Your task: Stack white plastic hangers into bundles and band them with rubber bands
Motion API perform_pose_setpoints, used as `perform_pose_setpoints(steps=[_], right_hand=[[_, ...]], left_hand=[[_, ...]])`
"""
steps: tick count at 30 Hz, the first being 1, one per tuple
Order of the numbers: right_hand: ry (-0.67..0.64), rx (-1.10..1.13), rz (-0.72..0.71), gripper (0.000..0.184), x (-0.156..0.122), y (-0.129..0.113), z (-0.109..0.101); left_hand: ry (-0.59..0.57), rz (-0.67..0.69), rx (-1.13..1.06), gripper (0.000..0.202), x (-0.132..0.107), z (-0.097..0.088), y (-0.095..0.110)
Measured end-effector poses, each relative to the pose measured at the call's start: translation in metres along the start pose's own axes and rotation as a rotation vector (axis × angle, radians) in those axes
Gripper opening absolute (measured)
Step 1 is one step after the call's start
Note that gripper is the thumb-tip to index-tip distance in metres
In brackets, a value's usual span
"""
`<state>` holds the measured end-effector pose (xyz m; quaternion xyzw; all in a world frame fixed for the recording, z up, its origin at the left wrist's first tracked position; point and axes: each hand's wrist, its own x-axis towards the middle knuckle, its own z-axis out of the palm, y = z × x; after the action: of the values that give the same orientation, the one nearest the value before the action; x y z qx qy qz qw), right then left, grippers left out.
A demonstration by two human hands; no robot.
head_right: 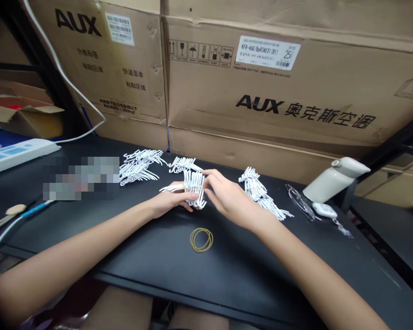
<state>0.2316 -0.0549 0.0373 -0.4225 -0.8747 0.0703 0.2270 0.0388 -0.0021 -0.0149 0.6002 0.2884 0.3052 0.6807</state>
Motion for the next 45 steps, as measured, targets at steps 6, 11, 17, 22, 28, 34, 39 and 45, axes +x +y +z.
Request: perform_pose_setpoints(steps=[6,11,17,22,28,34,39,45], right_hand=[[0.053,0.091,0.037,0.008,0.001,-0.002,-0.003],[0.152,0.290,0.231,0.020,0.005,0.003,-0.002],[0.018,0.473,0.230,0.029,0.007,0.004,0.002],[0.025,0.478,0.210,0.029,0.007,0.002,0.002],[0.093,0.462,0.224,0.028,0.005,0.003,0.004],[0.127,0.409,0.220,0.030,0.006,0.003,0.007],[0.099,0.487,0.298,0.034,0.007,0.010,0.013],[-0.032,0.617,0.356,0.032,0.007,0.012,0.013]], left_hand=[[0.018,0.000,-0.034,0.040,0.000,0.000,0.000],[-0.088,-0.009,0.069,0.031,-0.003,0.001,0.004],[-0.152,0.010,0.162,0.027,-0.004,0.000,0.005],[-0.118,0.011,0.139,0.029,-0.002,0.001,0.002],[-0.106,0.008,0.158,0.032,-0.002,0.001,0.001],[-0.122,-0.008,0.132,0.034,-0.002,0.000,0.003],[-0.115,-0.020,0.126,0.035,-0.002,0.001,0.005],[-0.110,-0.039,0.103,0.033,0.000,0.001,0.004]])
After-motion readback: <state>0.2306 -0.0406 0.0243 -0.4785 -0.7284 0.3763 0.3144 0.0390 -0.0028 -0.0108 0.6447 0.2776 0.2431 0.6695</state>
